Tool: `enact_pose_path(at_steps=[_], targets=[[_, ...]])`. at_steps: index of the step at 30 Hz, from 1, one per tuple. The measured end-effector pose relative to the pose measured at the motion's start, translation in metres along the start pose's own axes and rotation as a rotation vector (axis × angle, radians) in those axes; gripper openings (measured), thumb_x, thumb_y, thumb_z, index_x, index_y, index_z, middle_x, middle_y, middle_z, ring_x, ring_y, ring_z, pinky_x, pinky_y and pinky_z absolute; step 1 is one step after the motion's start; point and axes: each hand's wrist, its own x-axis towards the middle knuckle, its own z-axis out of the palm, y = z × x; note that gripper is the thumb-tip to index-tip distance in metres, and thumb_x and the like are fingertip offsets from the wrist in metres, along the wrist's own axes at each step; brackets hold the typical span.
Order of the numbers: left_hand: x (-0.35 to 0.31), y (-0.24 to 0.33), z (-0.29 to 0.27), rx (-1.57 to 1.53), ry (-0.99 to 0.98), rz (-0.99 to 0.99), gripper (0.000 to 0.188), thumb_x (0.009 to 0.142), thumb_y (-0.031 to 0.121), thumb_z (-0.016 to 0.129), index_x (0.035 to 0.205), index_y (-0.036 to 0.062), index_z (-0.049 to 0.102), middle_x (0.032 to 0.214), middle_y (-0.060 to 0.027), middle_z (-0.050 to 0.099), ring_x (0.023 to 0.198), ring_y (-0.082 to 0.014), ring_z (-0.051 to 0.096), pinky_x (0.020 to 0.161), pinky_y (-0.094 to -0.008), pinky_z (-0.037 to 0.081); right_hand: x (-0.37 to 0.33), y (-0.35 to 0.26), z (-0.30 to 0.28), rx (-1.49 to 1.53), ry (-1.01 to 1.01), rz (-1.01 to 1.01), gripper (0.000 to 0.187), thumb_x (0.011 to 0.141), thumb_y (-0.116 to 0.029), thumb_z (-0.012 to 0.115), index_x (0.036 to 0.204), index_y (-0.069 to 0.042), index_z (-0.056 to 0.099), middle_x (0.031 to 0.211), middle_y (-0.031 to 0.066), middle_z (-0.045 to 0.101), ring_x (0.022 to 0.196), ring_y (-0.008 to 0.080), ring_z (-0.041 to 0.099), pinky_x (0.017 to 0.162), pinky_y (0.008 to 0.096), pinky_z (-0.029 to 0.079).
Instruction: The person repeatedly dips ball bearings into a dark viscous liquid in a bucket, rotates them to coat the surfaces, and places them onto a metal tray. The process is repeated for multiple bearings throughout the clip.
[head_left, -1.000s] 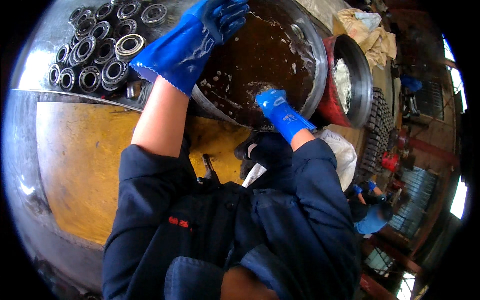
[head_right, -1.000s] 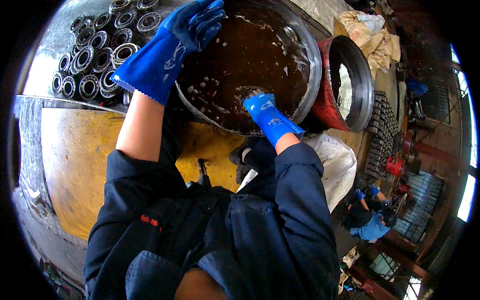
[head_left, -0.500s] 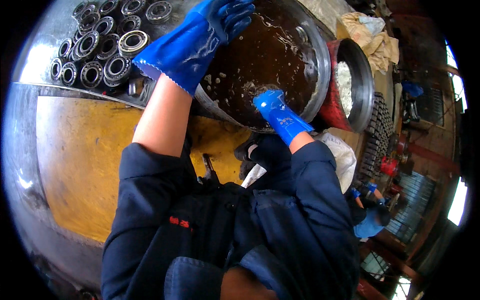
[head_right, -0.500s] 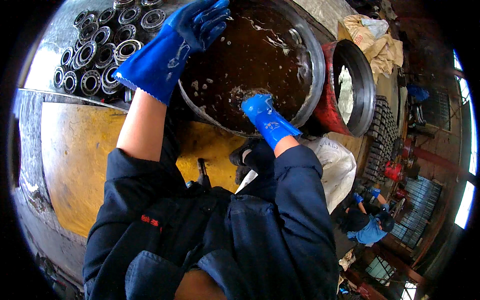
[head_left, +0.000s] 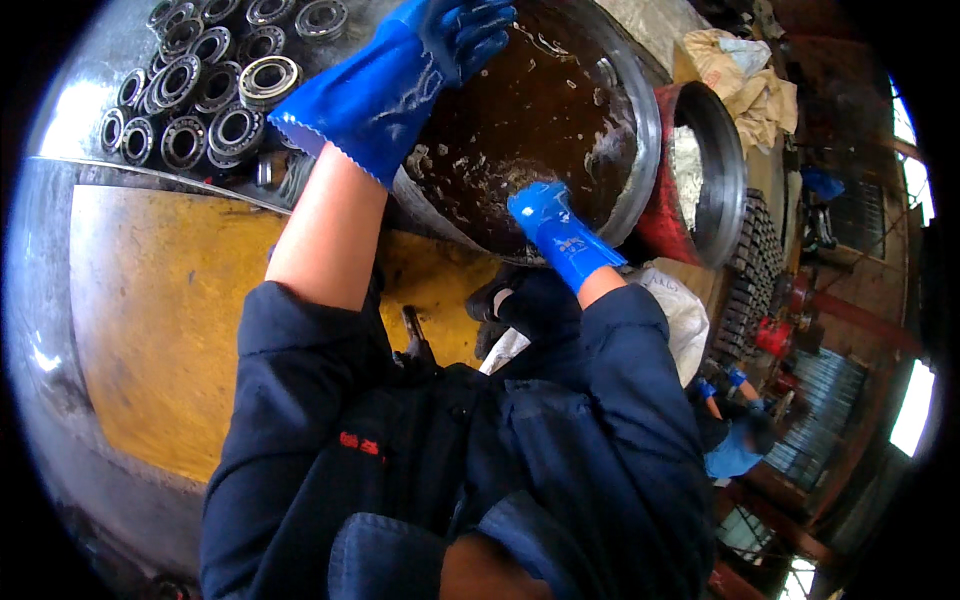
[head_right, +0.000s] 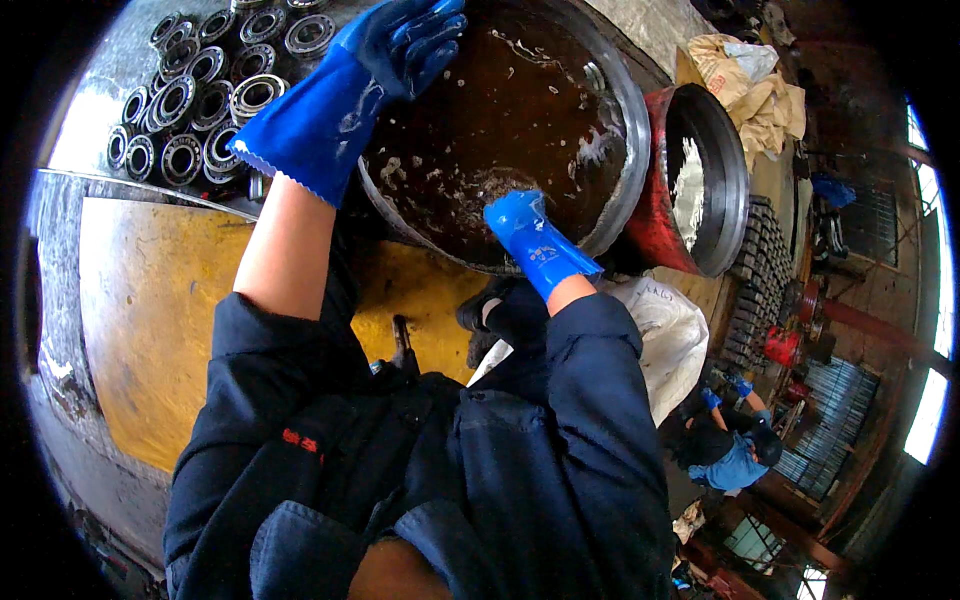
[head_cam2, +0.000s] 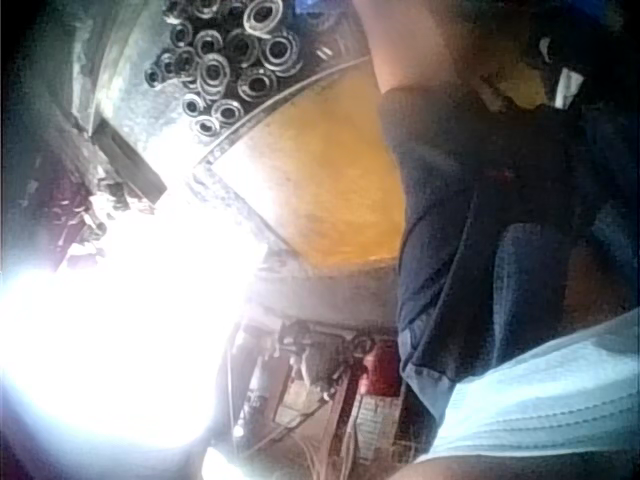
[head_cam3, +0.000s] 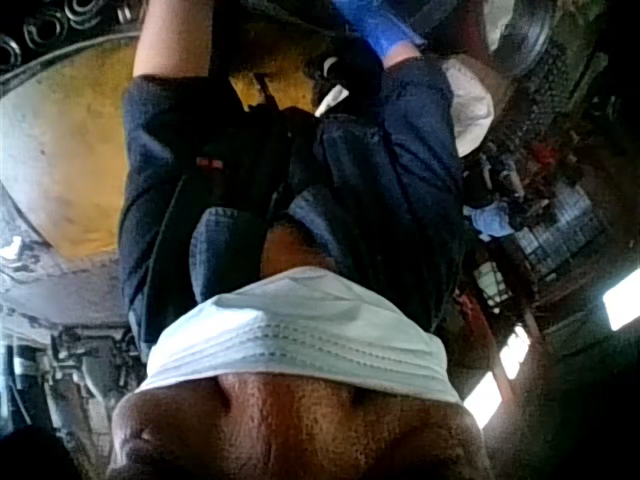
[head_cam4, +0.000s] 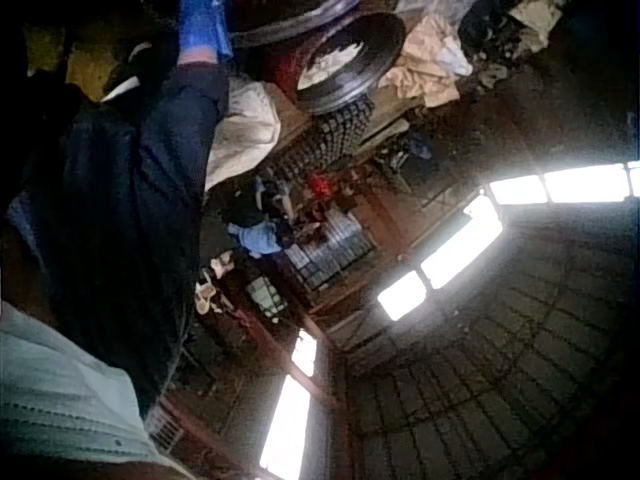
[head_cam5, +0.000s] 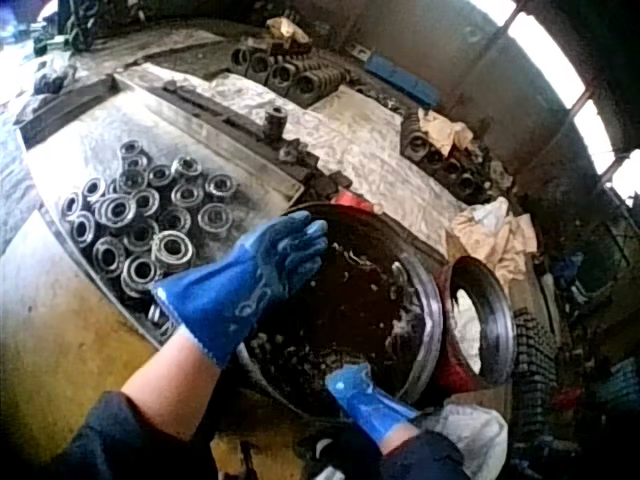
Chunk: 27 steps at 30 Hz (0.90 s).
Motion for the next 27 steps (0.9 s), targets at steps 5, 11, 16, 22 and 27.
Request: enact_pose_path(at_steps=[5, 11, 16, 22, 27], targets=[[-0.002, 0.007, 0.003, 0.003, 0.05, -0.01, 0.048, 0.11, 0.031, 0.041, 0.153, 0.0092, 0.044, 0.153, -0.0124, 0.054, 0.135, -0.0305, 0.056, 0.109, -0.044, 0.048, -0.015, 0.008, 0.016, 0.789, 0.152, 0.177, 0.036, 0.083, -0.033, 0.074, 0.111, -0.01, 0.074, 0.113, 0.0192, 0.074, 0.107, 0.0365, 0.071, 0.091, 0.0474, 0.056], [0.001, 0.011, 0.008, -0.002, 0.121, -0.043, 0.048, 0.11, 0.031, 0.041, 0.153, 0.0091, 0.044, 0.153, -0.0119, 0.054, 0.135, -0.0299, 0.056, 0.109, -0.0433, 0.048, 0.003, 0.003, 0.013, 0.637, 0.056, 0.389, 0.037, 0.093, -0.038, 0.063, 0.113, -0.01, 0.076, 0.12, 0.0204, 0.073, 0.12, 0.0371, 0.067, 0.099, 0.048, 0.052], [0.003, 0.006, 0.001, -0.003, 0.087, -0.03, 0.048, 0.11, 0.03, 0.04, 0.153, 0.0097, 0.044, 0.152, -0.0115, 0.055, 0.135, -0.0293, 0.057, 0.108, -0.043, 0.048, 0.005, 0.01, 0.002, 0.031, 0.06, -0.116, 0.024, 0.089, -0.029, 0.069, 0.107, -0.014, 0.075, 0.114, 0.0177, 0.074, 0.108, 0.0415, 0.07, 0.09, 0.054, 0.056], [0.002, 0.008, 0.002, 0.02, 0.174, -0.056, 0.05, 0.11, 0.032, 0.039, 0.155, 0.0099, 0.042, 0.156, -0.0127, 0.051, 0.137, -0.0302, 0.054, 0.11, -0.0435, 0.046, -0.007, 0.021, 0.057, 1.162, 0.122, 0.173, 0.039, 0.085, -0.036, 0.071, 0.113, -0.009, 0.074, 0.115, 0.023, 0.072, 0.108, 0.0452, 0.067, 0.091, 0.0492, 0.055], [0.005, -0.001, -0.01, -0.012, 0.05, -0.021, 0.05, 0.11, 0.033, 0.04, 0.155, 0.0097, 0.042, 0.155, -0.0133, 0.051, 0.139, -0.0305, 0.053, 0.112, -0.0442, 0.045, 0.005, 0.008, 0.026, -0.003, 0.042, -0.082, 0.03, 0.079, -0.033, 0.079, 0.104, -0.017, 0.079, 0.108, 0.0134, 0.077, 0.103, 0.0354, 0.073, 0.085, 0.05, 0.059]])
